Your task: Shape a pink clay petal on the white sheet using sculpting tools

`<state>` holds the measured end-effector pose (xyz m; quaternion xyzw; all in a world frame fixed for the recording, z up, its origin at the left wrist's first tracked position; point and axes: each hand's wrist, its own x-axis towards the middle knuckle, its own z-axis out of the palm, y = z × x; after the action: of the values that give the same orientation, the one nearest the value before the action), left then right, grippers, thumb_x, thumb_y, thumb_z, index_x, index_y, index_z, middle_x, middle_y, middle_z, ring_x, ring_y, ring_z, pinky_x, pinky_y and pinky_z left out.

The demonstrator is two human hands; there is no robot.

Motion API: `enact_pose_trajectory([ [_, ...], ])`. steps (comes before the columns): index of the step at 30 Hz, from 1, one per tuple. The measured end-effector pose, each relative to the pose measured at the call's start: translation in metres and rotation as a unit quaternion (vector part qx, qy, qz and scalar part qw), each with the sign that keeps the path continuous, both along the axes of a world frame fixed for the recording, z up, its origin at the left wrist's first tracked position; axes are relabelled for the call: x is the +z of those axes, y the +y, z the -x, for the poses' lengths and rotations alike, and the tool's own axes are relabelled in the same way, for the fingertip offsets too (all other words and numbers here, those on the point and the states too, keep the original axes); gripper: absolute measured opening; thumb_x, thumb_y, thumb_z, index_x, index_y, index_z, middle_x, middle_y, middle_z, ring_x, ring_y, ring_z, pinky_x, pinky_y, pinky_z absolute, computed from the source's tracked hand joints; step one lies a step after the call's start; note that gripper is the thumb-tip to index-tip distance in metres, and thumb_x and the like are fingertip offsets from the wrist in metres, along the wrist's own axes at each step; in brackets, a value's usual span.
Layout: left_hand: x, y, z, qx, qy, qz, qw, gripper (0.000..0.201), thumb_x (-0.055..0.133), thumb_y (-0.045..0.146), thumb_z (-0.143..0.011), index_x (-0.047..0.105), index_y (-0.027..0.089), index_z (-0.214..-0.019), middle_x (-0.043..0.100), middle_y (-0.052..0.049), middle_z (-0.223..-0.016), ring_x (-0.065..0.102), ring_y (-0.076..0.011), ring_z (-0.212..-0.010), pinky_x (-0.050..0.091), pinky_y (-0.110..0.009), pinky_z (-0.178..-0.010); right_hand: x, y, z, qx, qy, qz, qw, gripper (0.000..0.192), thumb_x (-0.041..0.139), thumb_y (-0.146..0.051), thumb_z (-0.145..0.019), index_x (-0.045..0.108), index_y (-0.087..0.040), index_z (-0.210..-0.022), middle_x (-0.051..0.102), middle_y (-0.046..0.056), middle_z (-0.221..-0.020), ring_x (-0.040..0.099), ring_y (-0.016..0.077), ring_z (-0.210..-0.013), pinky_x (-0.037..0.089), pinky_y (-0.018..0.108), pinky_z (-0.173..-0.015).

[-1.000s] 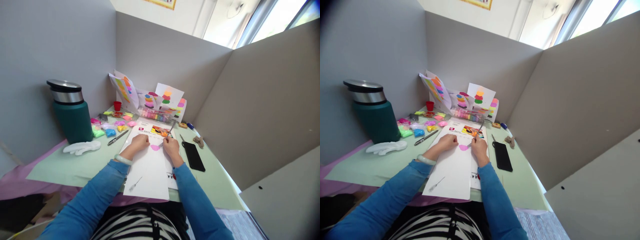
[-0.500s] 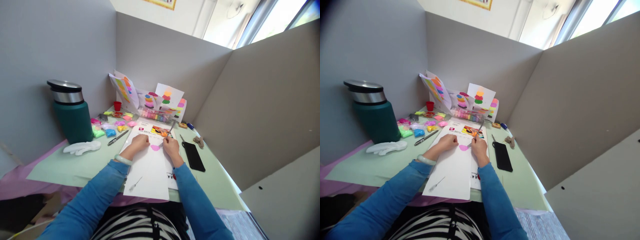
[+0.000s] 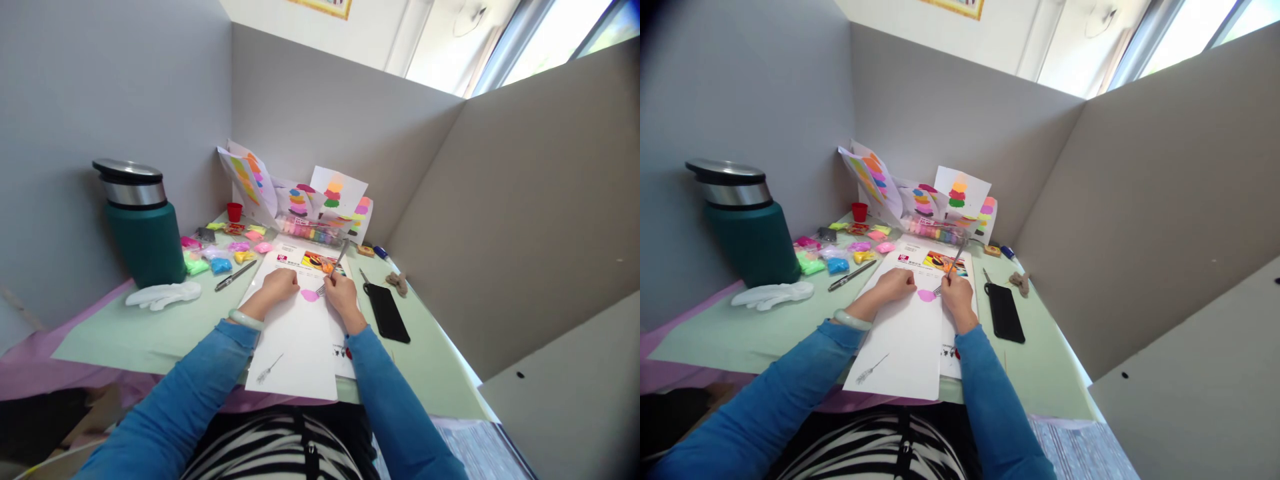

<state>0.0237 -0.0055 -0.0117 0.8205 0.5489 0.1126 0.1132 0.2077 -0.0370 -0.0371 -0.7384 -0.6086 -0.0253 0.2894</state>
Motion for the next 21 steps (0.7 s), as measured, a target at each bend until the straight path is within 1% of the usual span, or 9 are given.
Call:
enact_pose_trajectory([
  [8,0.0002,-0.0005,0.0002,-0.004,-0.003,-0.003,1.0,0.022,0.052,0.029,-0.074,0.068,0.02,-0.087,0.071,-0.008,-0.093,0.064,-0.022,-0.084,0.045,-0.027,-0.066,-0.0005,0.0003,-0.0004,0.012,0.014,-0.009,1.0,0.025,0.045,-0.031,-0.086,0.067,-0.02,-0.083,0.068,0.005,-0.075,0.056,0.0159,-0.068,0.03,0.025,-0.059],
  [21,-0.0023,0.0011,0.0007,-0.006,-0.01,-0.01,1.0,0.021,0.052,0.029,-0.074,0.068,0.021,-0.085,0.071,-0.007,-0.091,0.064,-0.0213,-0.083,0.045,-0.027,-0.066,-0.004,0.0025,-0.0004,0.008,0.024,-0.008,1.0,0.024,0.046,-0.031,-0.085,0.067,-0.019,-0.08,0.067,0.005,-0.073,0.055,0.0155,-0.066,0.029,0.024,-0.058],
])
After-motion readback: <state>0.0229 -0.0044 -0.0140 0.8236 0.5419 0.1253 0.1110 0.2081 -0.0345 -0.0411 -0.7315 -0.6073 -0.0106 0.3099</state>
